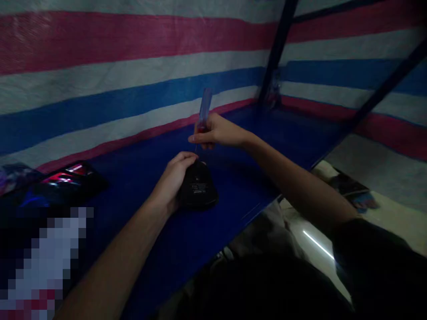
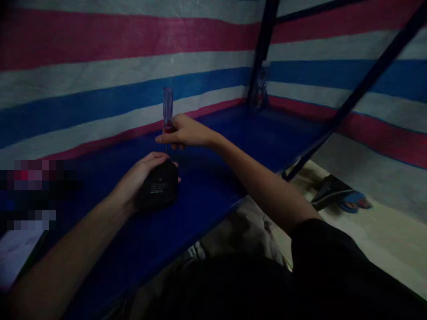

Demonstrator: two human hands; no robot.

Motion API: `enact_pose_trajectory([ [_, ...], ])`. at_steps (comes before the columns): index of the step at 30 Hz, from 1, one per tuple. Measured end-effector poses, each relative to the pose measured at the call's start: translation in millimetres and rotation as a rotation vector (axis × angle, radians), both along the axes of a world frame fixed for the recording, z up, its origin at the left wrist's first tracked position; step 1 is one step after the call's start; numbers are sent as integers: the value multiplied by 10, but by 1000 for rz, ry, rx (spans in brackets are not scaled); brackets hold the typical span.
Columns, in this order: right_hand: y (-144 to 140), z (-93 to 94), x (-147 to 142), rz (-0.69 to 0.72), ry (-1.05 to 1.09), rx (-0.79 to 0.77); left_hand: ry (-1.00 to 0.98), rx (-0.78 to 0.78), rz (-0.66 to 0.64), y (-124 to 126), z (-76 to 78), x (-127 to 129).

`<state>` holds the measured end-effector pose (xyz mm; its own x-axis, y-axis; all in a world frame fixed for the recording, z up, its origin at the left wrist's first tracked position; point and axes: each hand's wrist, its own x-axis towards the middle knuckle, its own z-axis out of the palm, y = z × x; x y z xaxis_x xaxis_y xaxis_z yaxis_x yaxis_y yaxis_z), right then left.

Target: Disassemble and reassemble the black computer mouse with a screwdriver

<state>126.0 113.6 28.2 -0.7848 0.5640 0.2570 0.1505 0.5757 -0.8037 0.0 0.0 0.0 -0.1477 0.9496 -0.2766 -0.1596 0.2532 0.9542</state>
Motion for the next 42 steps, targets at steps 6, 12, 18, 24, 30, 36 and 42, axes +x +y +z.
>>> enact_pose_trajectory([
  [6,-35,-14,3,-22,-26,3,-15,-11,28,-21,-5,19],
  [12,-17,-36,-6,-23,-71,28,-26,-6,15,-4,-29,-1],
  [18,92,-94,33,-111,-117,312,-72,1,41,13,-61,-7],
  [24,259,-198,119,-233,-647,656,-71,29,35,33,-119,-28],
  [30,315,-257,115,-221,-805,655,-103,102,211,62,-78,-46],
  [36,306,-246,121,-163,-754,638,-157,234,462,114,-58,-113],
  [42,121,-188,14,45,-225,600,-231,301,653,161,-91,-164],
])
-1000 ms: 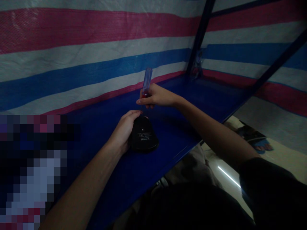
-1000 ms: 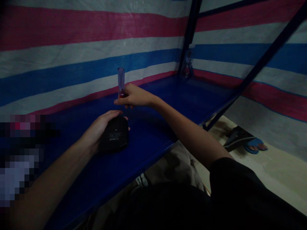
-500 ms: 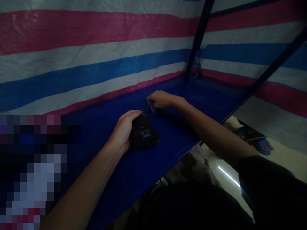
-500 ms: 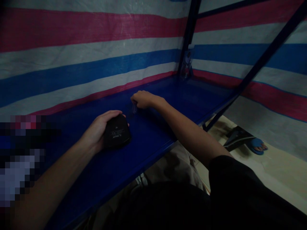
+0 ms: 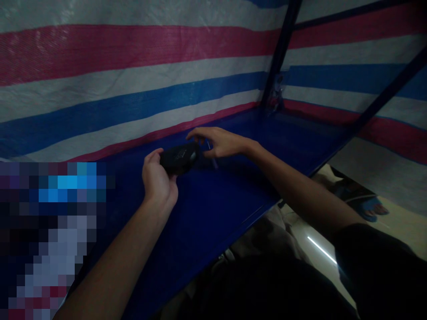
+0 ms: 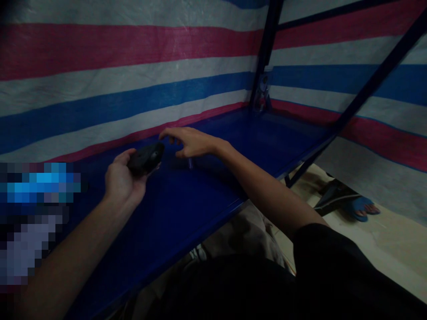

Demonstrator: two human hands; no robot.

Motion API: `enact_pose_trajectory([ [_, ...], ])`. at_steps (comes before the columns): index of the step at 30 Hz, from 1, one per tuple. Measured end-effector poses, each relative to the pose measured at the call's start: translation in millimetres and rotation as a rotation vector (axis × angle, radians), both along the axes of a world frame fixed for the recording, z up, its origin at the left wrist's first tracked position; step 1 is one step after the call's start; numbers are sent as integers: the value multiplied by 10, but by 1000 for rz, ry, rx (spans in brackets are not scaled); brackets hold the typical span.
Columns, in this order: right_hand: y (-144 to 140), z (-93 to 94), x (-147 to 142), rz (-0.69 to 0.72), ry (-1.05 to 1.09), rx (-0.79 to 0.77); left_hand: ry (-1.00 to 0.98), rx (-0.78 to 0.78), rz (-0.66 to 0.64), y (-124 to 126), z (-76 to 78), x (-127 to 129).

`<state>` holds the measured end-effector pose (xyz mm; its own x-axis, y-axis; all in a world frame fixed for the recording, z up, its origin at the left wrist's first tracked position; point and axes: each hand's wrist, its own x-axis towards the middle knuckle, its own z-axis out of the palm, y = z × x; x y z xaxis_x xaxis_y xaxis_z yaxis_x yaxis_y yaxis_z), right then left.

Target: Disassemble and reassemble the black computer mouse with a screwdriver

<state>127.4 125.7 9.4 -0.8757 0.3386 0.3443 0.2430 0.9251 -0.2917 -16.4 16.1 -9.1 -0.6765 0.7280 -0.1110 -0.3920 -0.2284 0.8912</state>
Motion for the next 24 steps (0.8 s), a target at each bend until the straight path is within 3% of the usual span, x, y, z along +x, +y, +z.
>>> enact_pose_trajectory([
  [2,-94,-24,-86,162,144,-143,-31,15,30,19,-9,-26],
  [4,-171,-67,-171,231,249,-245,-39,8,12,22,-4,-45],
  [8,-216,-108,-252,171,436,-409,23,-10,-274,-38,29,-14],
  [11,-186,-61,-235,58,540,-493,180,20,-438,-91,26,73],
  [15,-159,18,-204,-22,492,-441,239,110,-533,-115,4,160],
  [24,-244,58,-171,201,293,-694,58,158,-528,-135,52,127],
])
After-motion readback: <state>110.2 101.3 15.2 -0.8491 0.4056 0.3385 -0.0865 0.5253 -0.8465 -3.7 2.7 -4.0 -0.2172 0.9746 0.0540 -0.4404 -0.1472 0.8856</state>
